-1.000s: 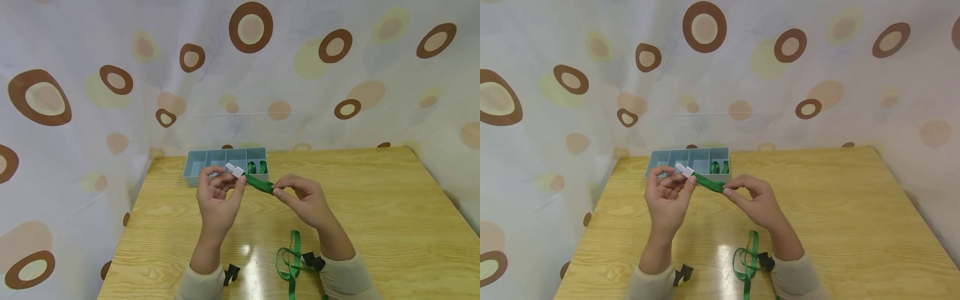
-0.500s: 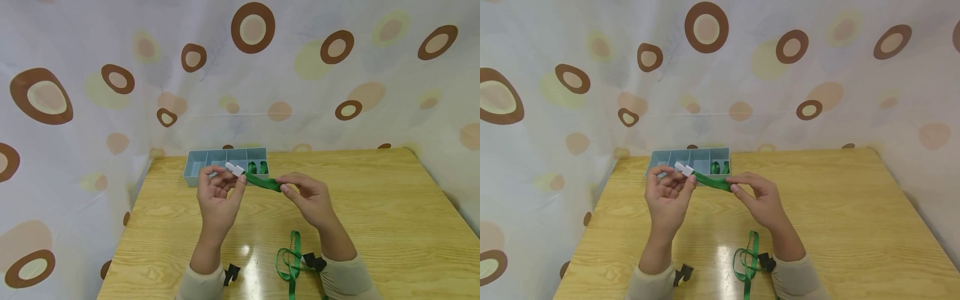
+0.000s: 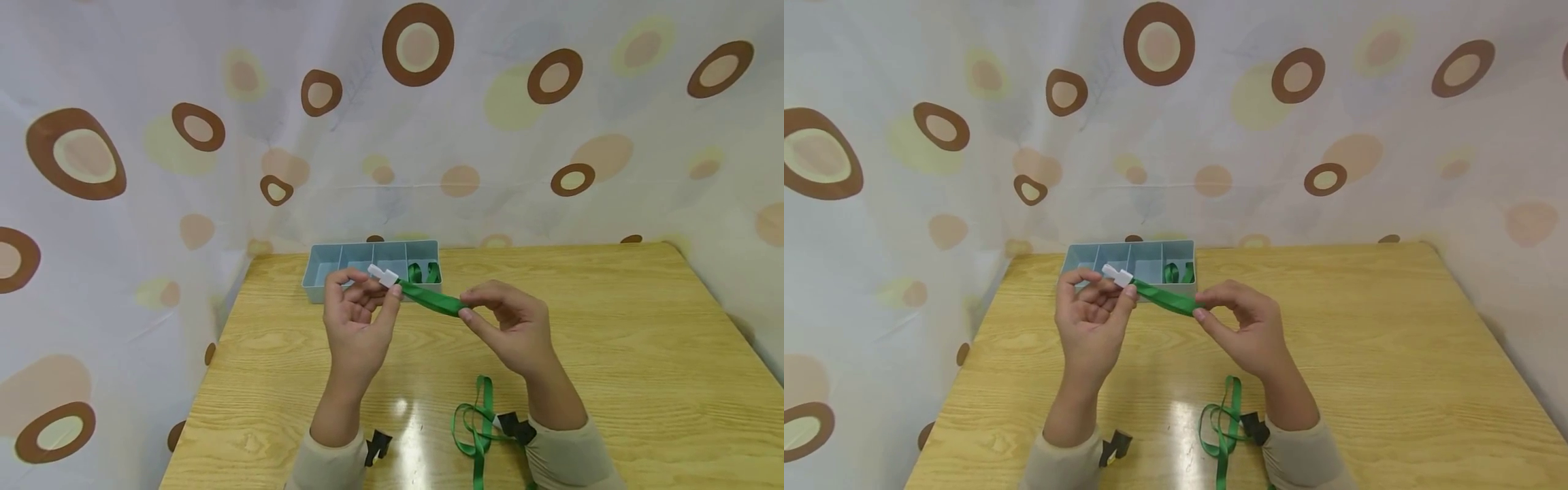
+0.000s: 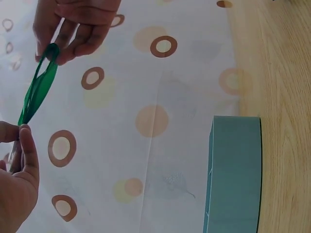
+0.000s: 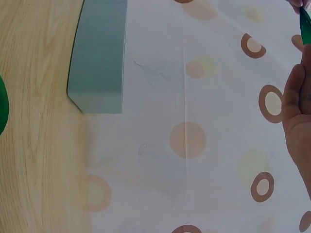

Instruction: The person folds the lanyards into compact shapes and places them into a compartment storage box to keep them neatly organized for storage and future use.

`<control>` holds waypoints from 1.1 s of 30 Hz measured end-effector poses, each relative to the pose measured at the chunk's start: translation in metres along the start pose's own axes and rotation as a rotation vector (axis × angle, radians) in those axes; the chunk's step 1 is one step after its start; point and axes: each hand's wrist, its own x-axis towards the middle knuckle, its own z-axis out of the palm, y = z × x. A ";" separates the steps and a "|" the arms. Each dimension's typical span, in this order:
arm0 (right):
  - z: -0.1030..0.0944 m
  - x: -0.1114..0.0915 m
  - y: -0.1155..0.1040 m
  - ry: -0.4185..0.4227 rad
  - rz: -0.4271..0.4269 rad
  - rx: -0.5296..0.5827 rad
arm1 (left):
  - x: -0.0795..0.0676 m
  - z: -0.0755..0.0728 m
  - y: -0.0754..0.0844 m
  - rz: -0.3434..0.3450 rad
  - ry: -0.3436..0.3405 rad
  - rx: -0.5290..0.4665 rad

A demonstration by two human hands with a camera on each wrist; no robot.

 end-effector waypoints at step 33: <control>-0.006 -0.005 -0.001 -0.139 0.464 -0.262 | 0.000 0.006 -0.002 -0.006 -0.040 0.034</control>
